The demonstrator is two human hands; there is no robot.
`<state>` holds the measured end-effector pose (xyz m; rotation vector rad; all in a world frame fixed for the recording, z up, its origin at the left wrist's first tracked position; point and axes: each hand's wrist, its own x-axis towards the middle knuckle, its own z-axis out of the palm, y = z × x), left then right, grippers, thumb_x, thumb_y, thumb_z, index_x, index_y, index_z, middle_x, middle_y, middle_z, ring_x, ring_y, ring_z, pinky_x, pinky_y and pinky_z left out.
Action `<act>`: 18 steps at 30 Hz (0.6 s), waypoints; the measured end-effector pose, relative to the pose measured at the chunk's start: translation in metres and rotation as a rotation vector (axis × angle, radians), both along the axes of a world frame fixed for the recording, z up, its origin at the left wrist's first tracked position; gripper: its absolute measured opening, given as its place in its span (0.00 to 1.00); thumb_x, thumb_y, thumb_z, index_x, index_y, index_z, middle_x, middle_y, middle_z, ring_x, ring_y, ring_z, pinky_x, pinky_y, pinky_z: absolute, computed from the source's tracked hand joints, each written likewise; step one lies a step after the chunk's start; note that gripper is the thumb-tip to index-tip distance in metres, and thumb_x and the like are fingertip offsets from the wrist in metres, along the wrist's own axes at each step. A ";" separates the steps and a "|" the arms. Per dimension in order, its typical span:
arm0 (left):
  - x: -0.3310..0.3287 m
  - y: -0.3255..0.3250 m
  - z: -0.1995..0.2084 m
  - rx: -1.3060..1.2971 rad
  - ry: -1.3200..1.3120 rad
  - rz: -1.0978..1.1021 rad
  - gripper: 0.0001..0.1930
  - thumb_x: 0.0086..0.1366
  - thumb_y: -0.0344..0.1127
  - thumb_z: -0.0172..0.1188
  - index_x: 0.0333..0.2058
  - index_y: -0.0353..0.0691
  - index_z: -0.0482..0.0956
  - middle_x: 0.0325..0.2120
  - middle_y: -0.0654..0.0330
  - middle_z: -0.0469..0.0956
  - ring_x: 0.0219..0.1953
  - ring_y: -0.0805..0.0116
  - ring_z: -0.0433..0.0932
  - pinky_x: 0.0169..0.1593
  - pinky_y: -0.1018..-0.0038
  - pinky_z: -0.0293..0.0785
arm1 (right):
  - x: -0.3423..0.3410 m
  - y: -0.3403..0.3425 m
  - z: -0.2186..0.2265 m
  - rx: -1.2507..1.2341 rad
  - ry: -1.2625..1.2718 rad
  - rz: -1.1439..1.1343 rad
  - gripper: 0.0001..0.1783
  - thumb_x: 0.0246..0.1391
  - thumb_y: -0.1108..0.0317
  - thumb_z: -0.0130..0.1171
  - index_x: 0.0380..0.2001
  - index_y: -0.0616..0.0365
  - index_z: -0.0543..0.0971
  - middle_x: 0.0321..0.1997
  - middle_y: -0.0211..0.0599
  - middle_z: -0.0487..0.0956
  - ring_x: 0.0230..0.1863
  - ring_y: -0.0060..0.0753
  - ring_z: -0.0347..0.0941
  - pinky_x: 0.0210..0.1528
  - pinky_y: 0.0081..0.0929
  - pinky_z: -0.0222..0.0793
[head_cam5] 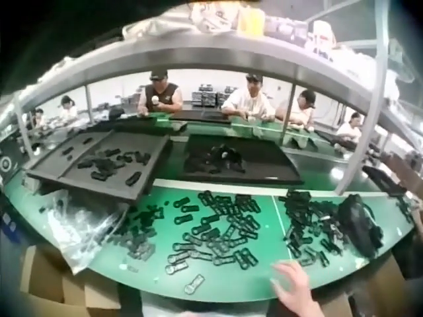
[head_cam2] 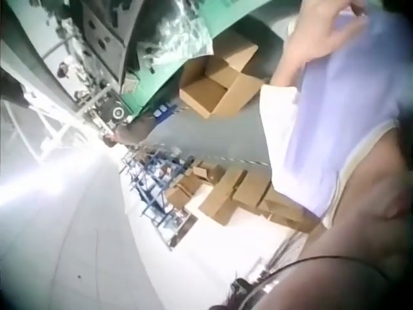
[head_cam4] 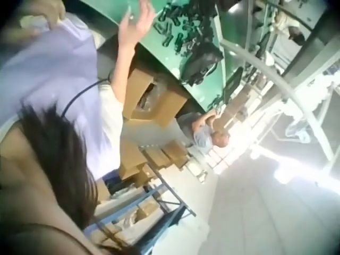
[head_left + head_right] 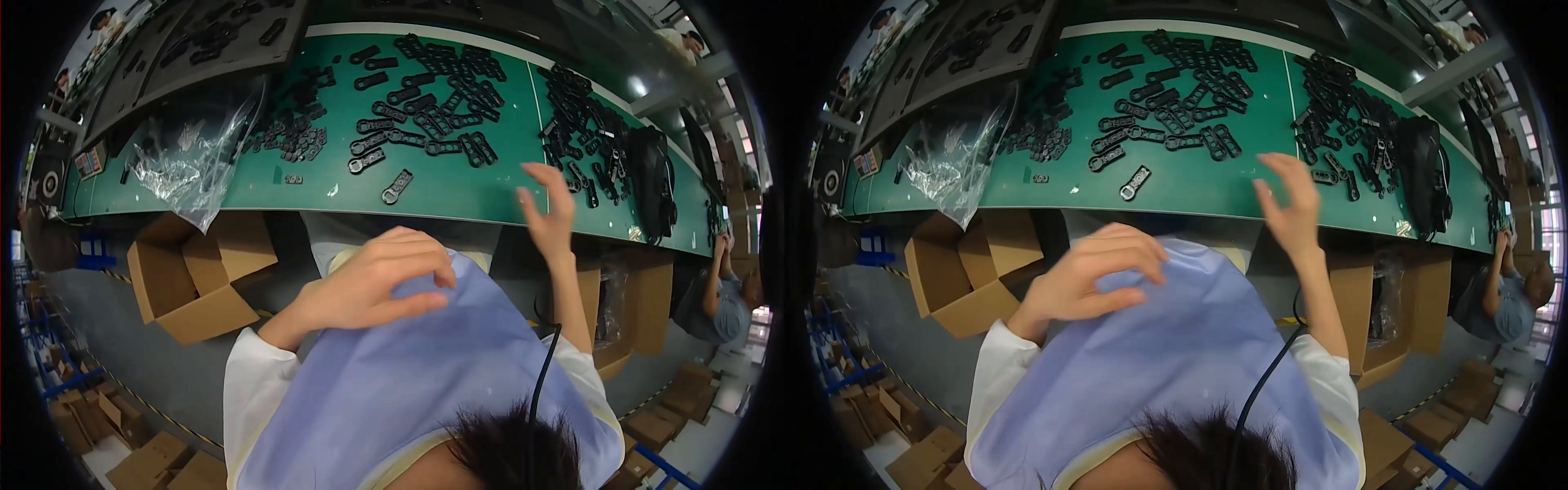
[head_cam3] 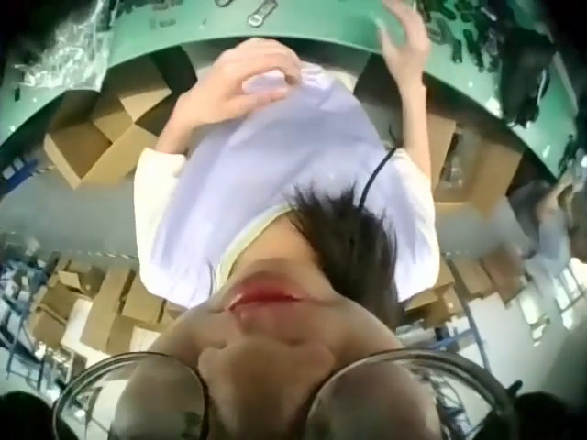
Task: The person assembles small plastic components and metal clips by hand at a production workbench.
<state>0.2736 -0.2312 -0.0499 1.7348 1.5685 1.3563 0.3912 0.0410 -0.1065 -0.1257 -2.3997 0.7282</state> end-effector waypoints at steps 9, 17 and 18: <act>0.028 -0.113 0.095 0.958 0.288 0.529 0.16 0.67 0.54 0.45 0.29 0.52 0.74 0.22 0.67 0.69 0.36 0.61 0.69 0.43 0.59 0.59 | -0.108 -0.078 -0.036 0.401 -0.050 0.490 0.18 0.41 0.69 0.67 0.41 0.54 0.79 0.42 0.33 0.74 0.47 0.40 0.69 0.51 0.37 0.63; 0.000 -0.111 0.085 0.877 0.471 0.875 0.12 0.65 0.48 0.49 0.28 0.50 0.74 0.26 0.63 0.74 0.37 0.60 0.73 0.37 0.63 0.63 | -0.158 -0.088 -0.010 0.137 -0.078 0.429 0.14 0.41 0.70 0.67 0.35 0.56 0.80 0.36 0.32 0.74 0.42 0.37 0.68 0.45 0.34 0.64; 0.003 -0.116 0.085 0.863 0.495 0.913 0.12 0.65 0.48 0.50 0.28 0.50 0.74 0.26 0.63 0.75 0.37 0.60 0.74 0.37 0.63 0.63 | -0.175 -0.088 -0.007 0.102 -0.091 0.450 0.14 0.41 0.70 0.67 0.35 0.57 0.80 0.37 0.32 0.74 0.41 0.37 0.68 0.45 0.33 0.64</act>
